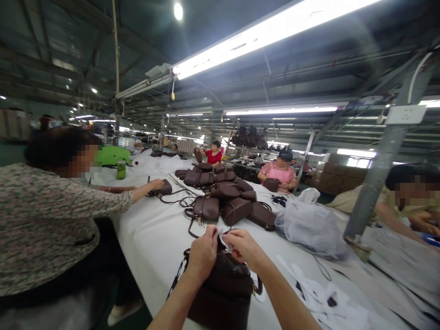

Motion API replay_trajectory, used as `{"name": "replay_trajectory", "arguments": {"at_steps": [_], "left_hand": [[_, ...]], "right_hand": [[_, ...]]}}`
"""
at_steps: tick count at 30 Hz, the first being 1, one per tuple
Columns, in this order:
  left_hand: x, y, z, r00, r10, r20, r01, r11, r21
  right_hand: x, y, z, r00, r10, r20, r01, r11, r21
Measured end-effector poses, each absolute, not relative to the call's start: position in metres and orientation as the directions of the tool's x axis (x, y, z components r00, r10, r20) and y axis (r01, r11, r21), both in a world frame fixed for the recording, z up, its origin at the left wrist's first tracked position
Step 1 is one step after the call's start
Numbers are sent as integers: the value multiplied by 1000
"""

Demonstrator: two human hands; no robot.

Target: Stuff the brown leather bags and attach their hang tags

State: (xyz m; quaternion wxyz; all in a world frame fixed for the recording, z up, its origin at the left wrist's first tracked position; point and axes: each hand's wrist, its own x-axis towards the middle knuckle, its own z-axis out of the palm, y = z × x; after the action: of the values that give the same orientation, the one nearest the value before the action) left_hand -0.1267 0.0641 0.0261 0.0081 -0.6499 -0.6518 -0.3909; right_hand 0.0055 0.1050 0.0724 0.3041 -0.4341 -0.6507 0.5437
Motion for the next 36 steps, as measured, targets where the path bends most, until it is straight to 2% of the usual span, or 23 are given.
{"name": "replay_trajectory", "arguments": {"at_steps": [6, 12, 19, 25, 30, 36], "left_hand": [[-124, 62, 27, -135, 853, 504, 883, -127, 452], [-126, 62, 18, -120, 817, 564, 898, -152, 412], [-128, 62, 12, -78, 778, 624, 901, -213, 378], [-129, 63, 14, -71, 783, 618, 889, -232, 395], [-131, 63, 20, -53, 801, 596, 863, -264, 431], [-134, 64, 24, -26, 822, 569, 843, -288, 454]], "right_hand": [[6, 105, 76, -443, 891, -102, 278, 28, -960], [3, 102, 73, -433, 893, -122, 288, 8, -958], [0, 104, 66, -357, 925, 129, 368, 267, -891], [6, 108, 83, -528, 849, -31, 322, 166, -932], [10, 117, 102, -613, 789, 27, 453, 380, -807], [11, 124, 117, -649, 757, -82, 545, 386, -744]]}}
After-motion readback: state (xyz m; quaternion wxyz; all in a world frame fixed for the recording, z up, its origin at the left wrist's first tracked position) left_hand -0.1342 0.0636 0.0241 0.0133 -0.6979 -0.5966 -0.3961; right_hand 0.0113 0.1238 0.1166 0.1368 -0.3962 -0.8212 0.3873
